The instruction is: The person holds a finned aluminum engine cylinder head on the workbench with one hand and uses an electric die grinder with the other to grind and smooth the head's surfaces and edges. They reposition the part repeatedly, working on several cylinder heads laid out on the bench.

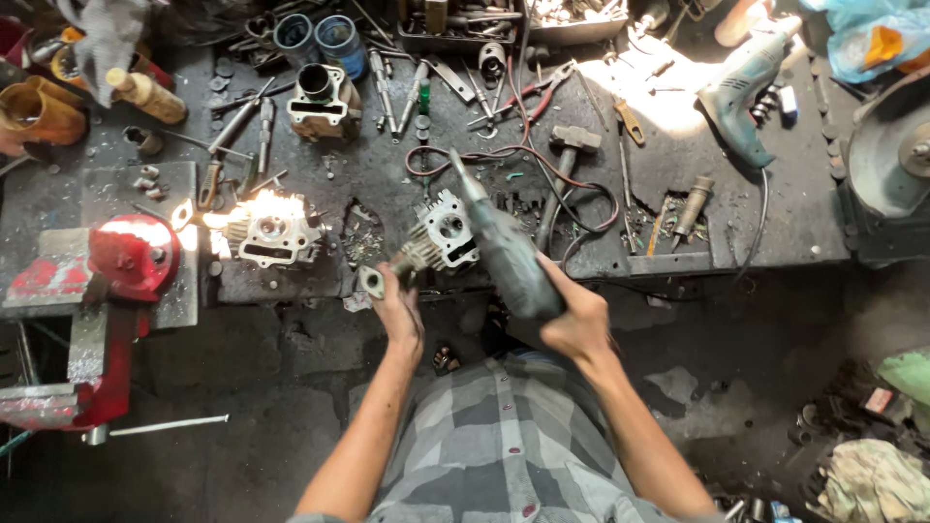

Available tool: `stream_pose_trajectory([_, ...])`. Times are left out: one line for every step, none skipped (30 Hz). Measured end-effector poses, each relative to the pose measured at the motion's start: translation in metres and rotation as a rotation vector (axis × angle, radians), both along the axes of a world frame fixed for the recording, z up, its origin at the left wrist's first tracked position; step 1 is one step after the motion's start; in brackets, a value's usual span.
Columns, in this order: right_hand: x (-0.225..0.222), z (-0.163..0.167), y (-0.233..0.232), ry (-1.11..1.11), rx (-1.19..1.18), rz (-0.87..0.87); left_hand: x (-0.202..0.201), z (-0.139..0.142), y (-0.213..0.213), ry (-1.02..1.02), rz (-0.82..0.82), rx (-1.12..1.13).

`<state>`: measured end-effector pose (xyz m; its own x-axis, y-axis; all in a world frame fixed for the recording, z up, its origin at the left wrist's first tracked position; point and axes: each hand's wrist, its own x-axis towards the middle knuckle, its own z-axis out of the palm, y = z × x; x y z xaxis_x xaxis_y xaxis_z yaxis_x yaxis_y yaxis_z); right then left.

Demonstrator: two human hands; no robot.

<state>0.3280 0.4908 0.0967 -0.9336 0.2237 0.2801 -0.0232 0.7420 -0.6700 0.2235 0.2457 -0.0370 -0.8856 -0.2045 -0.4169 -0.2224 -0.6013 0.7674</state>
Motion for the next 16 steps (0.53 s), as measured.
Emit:
stream_pose_trajectory([-0.015,0.003,-0.007,0.000,0.066,0.017,0.010,0.001,-0.004,-0.084,-0.033,-0.037])
stream_pose_trajectory([-0.029,0.005,-0.013,0.048,0.148,0.050,0.016,0.001,-0.005,-0.065,-0.050,-0.035])
stream_pose_trajectory([-0.041,0.006,-0.020,0.094,0.227,0.084,0.021,0.002,-0.007,-0.048,-0.065,-0.036])
stream_pose_trajectory([-0.051,0.008,-0.025,0.139,0.303,0.119,0.026,0.002,-0.010,-0.033,-0.079,-0.039])
stream_pose_trajectory([-0.059,0.011,-0.029,0.161,0.359,0.155,0.029,0.002,-0.013,-0.044,-0.083,-0.073])
stream_pose_trajectory([-0.067,0.013,-0.033,0.186,0.414,0.188,0.031,0.002,-0.014,-0.052,-0.089,-0.108])
stream_pose_trajectory([-0.075,0.015,-0.036,0.211,0.470,0.219,0.031,0.001,-0.014,-0.060,-0.097,-0.143])
stream_pose_trajectory([-0.080,0.016,-0.039,0.215,0.492,0.239,0.030,-0.001,-0.015,-0.058,-0.103,-0.165])
stream_pose_trajectory([-0.082,0.017,-0.040,0.215,0.515,0.260,0.031,-0.004,-0.014,-0.059,-0.112,-0.183])
stream_pose_trajectory([-0.082,0.017,-0.040,0.213,0.542,0.282,0.033,-0.008,-0.013,-0.062,-0.120,-0.199])
stream_pose_trajectory([-0.081,0.017,-0.039,0.194,0.519,0.299,0.036,-0.012,-0.014,-0.075,-0.115,-0.208])
stream_pose_trajectory([-0.083,0.016,-0.038,0.181,0.499,0.314,0.035,-0.018,-0.013,-0.081,-0.110,-0.216])
stream_pose_trajectory([-0.084,0.016,-0.036,0.170,0.480,0.328,0.034,-0.024,-0.013,-0.086,-0.105,-0.223])
stream_pose_trajectory([-0.085,0.014,-0.033,0.131,0.453,0.304,0.032,-0.031,-0.012,-0.062,-0.091,-0.209])
stream_pose_trajectory([-0.085,0.012,-0.030,0.092,0.426,0.282,0.030,-0.038,-0.013,-0.039,-0.077,-0.196])
stream_pose_trajectory([-0.081,0.011,-0.026,0.050,0.398,0.262,0.029,-0.047,-0.014,-0.021,-0.060,-0.182])
